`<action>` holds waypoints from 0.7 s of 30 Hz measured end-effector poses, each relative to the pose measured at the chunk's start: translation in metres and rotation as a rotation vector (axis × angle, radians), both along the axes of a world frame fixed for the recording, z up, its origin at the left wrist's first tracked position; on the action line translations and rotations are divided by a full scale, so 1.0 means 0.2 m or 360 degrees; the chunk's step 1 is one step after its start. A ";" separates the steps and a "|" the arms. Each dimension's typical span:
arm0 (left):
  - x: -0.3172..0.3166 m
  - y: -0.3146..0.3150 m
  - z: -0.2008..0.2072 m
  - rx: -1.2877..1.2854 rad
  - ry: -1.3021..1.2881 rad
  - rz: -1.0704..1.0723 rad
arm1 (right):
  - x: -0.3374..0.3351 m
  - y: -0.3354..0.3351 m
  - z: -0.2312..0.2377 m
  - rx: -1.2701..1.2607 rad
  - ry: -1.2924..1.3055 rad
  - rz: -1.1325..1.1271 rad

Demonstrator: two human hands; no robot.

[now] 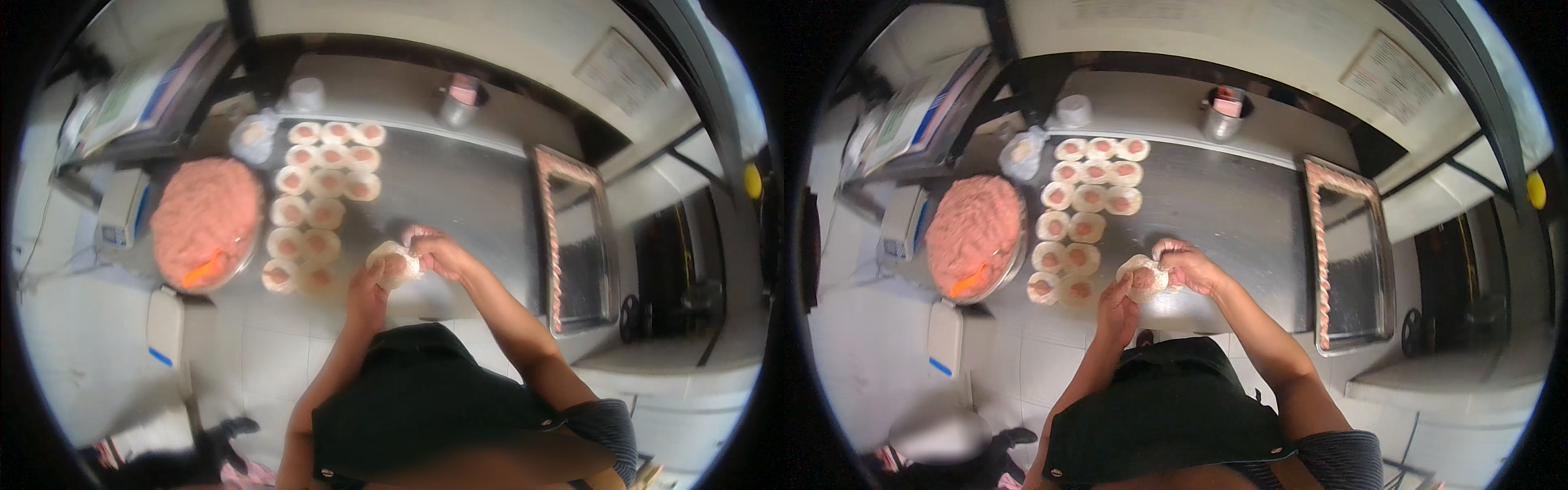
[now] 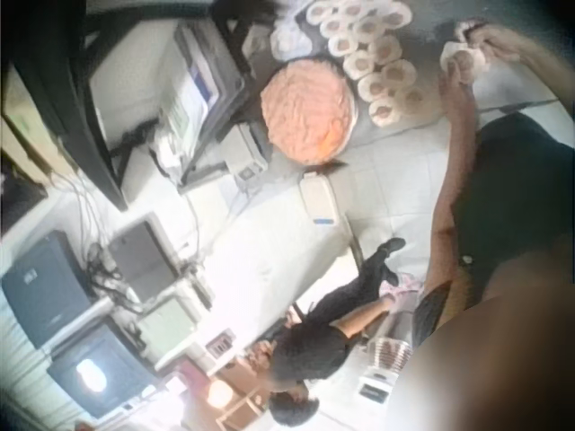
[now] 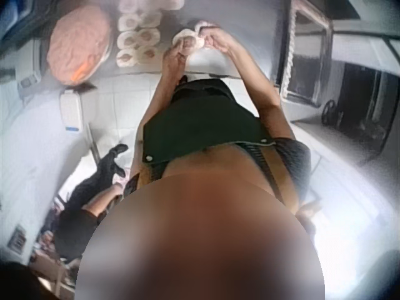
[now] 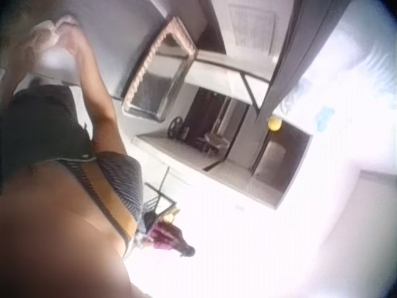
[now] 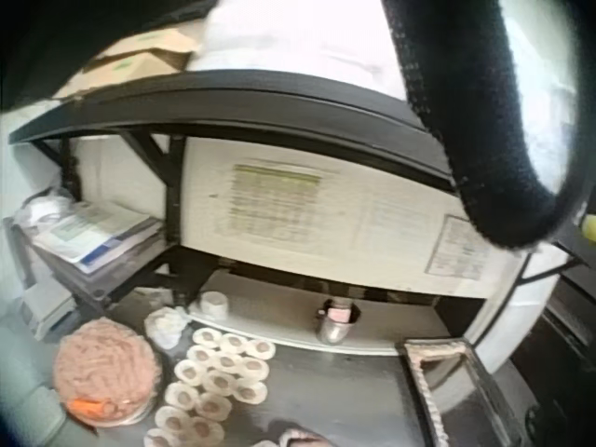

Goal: The person assembles sushi rolls by hand, placing a pink filling into round wrappers and arranging them in rows on a stainless steel tray. The person repeatedly picks up wrappers, fills them, and places them on the tray.

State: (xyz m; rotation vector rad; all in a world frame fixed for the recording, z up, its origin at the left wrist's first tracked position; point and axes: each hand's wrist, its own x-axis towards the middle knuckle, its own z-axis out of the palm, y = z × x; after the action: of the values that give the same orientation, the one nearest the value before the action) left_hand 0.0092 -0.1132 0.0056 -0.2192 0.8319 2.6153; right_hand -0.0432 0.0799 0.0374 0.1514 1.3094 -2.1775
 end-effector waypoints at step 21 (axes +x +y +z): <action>0.33 0.98 0.41 0.0214 -0.0174 -0.0743 | 0.86 0.85 0.37 0.0577 0.0858 -0.0896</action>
State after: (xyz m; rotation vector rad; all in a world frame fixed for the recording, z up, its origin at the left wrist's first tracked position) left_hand 0.0743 0.0834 0.0883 -0.1121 0.5828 2.1874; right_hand 0.1287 0.2505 0.1121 0.0793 2.1817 -2.5166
